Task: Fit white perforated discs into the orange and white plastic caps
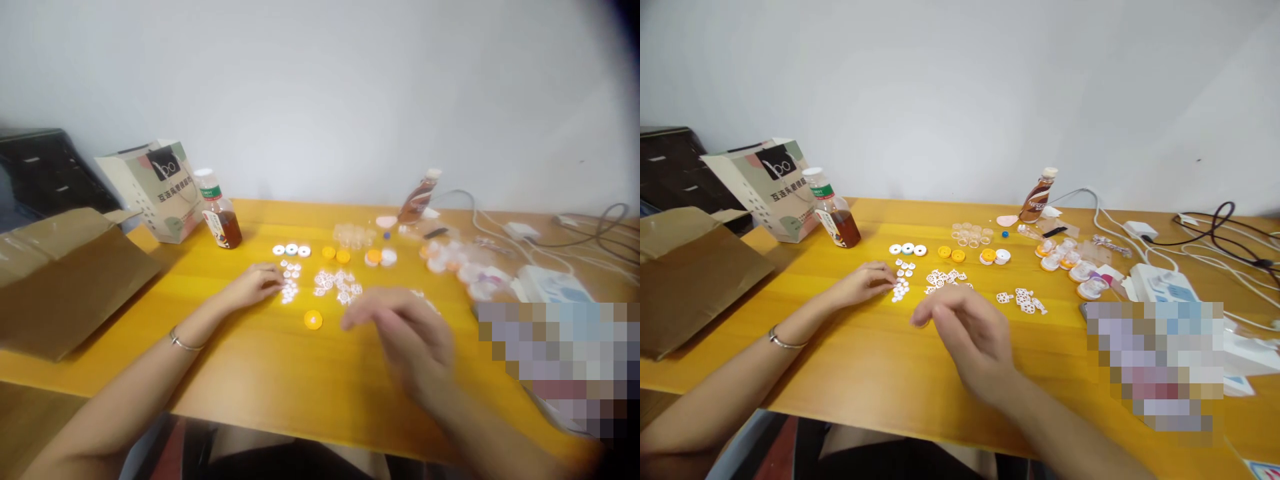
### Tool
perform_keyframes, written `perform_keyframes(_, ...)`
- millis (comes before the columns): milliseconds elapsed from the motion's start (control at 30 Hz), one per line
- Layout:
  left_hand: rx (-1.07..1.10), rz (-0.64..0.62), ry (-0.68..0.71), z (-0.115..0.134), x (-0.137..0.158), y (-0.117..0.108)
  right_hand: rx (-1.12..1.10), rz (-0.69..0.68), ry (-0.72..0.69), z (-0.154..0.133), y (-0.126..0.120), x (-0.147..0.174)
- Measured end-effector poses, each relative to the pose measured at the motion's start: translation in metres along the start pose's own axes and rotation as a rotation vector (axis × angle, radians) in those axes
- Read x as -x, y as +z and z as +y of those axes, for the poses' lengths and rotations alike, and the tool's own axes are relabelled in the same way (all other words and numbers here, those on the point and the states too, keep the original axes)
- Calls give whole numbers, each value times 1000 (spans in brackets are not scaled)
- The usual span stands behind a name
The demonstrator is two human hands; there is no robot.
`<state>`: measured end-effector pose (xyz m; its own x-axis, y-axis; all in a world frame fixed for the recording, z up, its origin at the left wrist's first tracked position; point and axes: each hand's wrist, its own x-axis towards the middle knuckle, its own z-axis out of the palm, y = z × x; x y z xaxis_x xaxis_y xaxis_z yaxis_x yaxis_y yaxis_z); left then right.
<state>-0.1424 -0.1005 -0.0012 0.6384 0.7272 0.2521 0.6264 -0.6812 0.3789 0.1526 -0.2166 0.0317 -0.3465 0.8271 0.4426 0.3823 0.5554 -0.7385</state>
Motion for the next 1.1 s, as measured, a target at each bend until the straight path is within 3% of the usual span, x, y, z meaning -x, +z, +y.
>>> perform_keyframes(167,-52,19,-36,0,0,2,-33,16,59,15,10,-41)
perform_keyframes(300,-76,33,-59,1,-1,3,-35,-6,97,29,19,-55)
perform_keyframes(500,-39,55,-113,3,-3,6,105,-207,89,37,29,-51)
perform_keyframes(600,-118,50,-80,4,-4,7,119,-257,87,37,33,-48)
perform_keyframes(800,-352,84,-24,4,-6,9,137,-249,56,43,43,-44)
perform_keyframes(967,-383,164,-11,6,-5,6,136,-269,25,47,47,-42)
perform_keyframes(1100,-439,78,-8,6,-3,4,151,-279,18,48,46,-43)
